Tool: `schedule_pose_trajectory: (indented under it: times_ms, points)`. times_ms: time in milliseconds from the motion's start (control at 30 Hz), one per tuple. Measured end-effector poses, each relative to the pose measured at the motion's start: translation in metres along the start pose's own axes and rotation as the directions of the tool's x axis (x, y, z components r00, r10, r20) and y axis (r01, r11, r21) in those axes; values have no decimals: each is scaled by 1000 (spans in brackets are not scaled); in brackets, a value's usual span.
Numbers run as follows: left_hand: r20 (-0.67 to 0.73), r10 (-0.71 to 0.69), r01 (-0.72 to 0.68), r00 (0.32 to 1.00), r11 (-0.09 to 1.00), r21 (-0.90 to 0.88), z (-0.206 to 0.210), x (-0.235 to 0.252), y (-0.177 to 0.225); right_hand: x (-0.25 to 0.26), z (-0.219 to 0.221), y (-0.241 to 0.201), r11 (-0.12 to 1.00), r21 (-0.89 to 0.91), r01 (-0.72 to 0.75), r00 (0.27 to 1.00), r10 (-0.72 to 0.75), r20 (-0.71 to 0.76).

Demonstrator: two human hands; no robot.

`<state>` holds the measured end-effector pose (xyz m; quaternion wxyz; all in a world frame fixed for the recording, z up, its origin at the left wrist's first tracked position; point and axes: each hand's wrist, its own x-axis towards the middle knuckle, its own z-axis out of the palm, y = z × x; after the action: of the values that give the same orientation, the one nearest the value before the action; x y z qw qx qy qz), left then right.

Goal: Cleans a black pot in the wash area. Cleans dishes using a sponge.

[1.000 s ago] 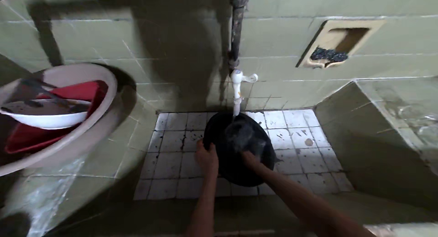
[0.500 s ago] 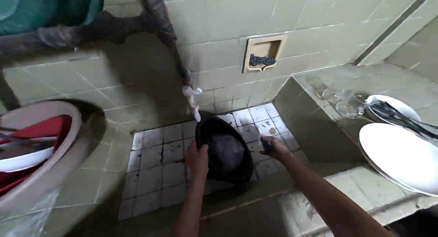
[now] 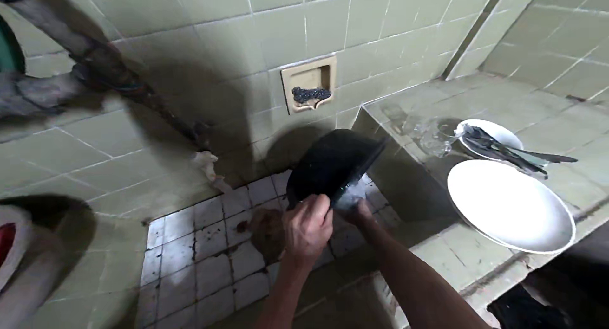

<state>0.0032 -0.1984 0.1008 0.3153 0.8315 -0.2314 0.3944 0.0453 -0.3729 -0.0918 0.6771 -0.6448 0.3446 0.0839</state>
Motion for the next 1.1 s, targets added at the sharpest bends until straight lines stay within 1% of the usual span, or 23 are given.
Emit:
schedule_pose_trajectory:
  times_ms: [33, 67, 100, 133, 167, 200, 267, 300, 333, 367, 400, 433, 467, 500, 567, 633, 667, 767, 867, 900, 967, 1033, 1100]
  points:
    - [-5, 73, -73, 997, 997, 1, -4, 1, 2, -6, 2, -11, 923, 380, -61, 997, 74, -21]
    - [1, 127, -127, 992, 992, 7, -10, 1, 3, -9, 4, -19, 779, 619, -96, 990, 138, -20]
    - [15, 163, -163, 987, 986, 21, -16, 0, 2, -10, 4, -24, 673, 732, -106, 986, 169, -12]
    - [36, 177, -179, 983, 983, 39, -22, -1, 0, -7, 3, -25, 604, 792, -90, 986, 166, -14]
    - [57, 172, -175, 984, 982, 71, -28, -3, -3, -1, 1, -25, 567, 821, -63, 989, 146, -25]
    - [78, 141, -149, 987, 983, 107, -35, -7, -8, 4, 0, -26, 554, 832, -40, 989, 139, -45]
    - [94, 35, -53, 995, 978, 203, -45, -20, -19, 7, 0, -32, 590, 808, -3, 991, 108, -76]
    - [92, -43, 19, 995, 969, 247, -49, -27, -25, 7, 0, -37, 594, 805, 8, 992, 96, -80]
    - [91, -165, 136, 982, 955, 265, -53, -34, -30, 8, -1, -42, 589, 808, 9, 995, 75, -66]
    - [85, -323, 296, 942, 925, 240, -56, -40, -35, 7, -3, -48, 591, 807, -15, 998, 62, -27]
    - [73, -483, 464, 872, 865, 191, -60, -45, -41, 5, -6, -53, 598, 800, -57, 998, 63, 24]
    - [67, -637, 628, 768, 770, 114, -63, -49, -46, 2, -9, -56, 641, 763, -79, 997, 60, 53]
    - [58, -754, 754, 654, 656, 26, -65, -53, -53, 1, -10, -56, 722, 688, -73, 997, 47, 56]
    - [55, -836, 838, 545, 543, -54, -66, -58, -61, 0, -9, -54, 801, 596, -50, 999, 36, 36]
    - [60, -929, 919, 364, 348, -187, -67, -71, -73, -7, -10, -47, 913, 408, -21, 1000, 21, 5]
    - [74, -974, 949, 213, 189, -252, -73, -81, -83, -11, -8, -43, 956, 295, -4, 1000, 9, -17]
    - [64, -986, 955, 156, 134, -263, -76, -88, -89, -11, -5, -42, 966, 260, 1, 999, 7, -32]
    - [21, -1000, 943, 5, -2, -332, -85, -103, -111, -21, 2, -43, 982, 191, 4, 999, 4, -39]
    - [-5, -995, 899, -102, -91, -428, -95, -115, -131, -19, 7, -40, 988, 156, -18, 999, 23, -31]
    - [-5, -990, 881, -138, -120, -458, -98, -118, -135, -16, 9, -38, 996, 91, -9, 1000, 12, -24]
    - [-5, -983, 850, -182, -155, -504, -103, -123, -140, -14, 12, -34, 983, -186, 11, 999, -1, 55]
    - [10, -978, 822, -210, -181, -541, -103, -130, -144, -20, 19, -34, 900, -432, 54, 986, 21, 166]
    - [27, -970, 779, -242, -211, -590, -103, -132, -147, -29, 28, -38, 829, -545, 123, 947, 67, 316]
